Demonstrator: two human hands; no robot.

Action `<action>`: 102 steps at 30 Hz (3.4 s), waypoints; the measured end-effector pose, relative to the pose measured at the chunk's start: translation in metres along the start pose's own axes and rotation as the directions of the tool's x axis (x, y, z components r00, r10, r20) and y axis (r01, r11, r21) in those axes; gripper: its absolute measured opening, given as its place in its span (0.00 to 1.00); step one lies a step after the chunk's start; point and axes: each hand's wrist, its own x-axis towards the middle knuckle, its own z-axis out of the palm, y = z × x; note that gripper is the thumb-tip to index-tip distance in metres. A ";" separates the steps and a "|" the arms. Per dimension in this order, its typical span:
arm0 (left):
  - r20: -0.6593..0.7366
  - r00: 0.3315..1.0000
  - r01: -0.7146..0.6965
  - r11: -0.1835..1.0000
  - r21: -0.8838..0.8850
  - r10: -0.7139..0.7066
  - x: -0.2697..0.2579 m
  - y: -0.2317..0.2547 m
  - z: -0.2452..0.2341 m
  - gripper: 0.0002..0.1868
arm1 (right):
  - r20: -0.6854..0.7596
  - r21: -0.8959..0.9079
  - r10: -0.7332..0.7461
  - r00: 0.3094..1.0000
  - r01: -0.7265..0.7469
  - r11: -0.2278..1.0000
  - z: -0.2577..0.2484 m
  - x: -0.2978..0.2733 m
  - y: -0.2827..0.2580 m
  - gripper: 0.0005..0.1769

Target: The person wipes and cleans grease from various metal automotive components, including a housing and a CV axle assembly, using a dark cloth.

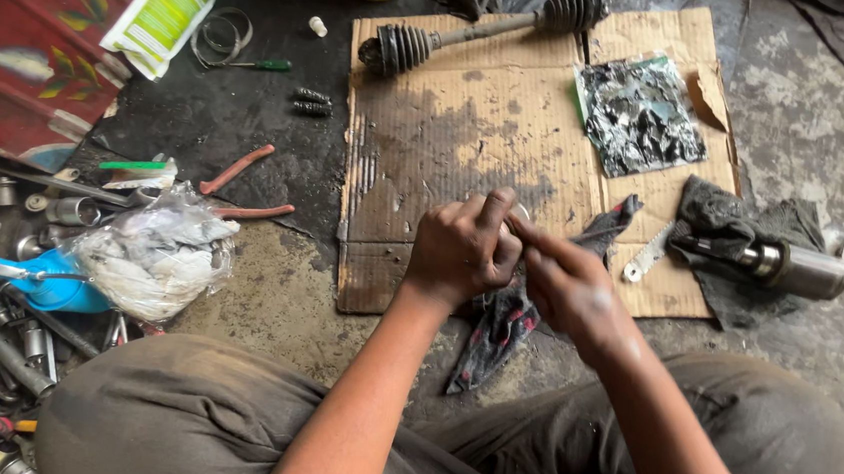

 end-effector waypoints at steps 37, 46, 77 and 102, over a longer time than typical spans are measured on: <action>-0.012 0.530 0.602 0.386 -0.699 -0.848 -0.007 -0.021 0.038 0.08 | 0.005 -0.926 -0.373 0.928 0.145 0.348 0.060 -0.016 0.013 0.47; 0.029 0.676 0.611 0.539 -0.580 -0.736 -0.003 -0.018 0.034 0.06 | 0.028 -0.870 -0.422 0.906 0.230 0.436 0.040 0.008 0.002 0.49; -0.055 0.853 0.514 0.853 -0.088 -0.519 -0.005 -0.013 0.031 0.12 | 0.078 -0.114 -0.060 0.995 0.069 0.991 0.028 0.018 0.033 0.56; -0.168 0.589 0.746 0.612 -0.263 -0.790 -0.012 -0.031 0.043 0.08 | 0.122 -0.439 -0.136 0.983 0.176 0.881 0.046 0.016 0.012 0.48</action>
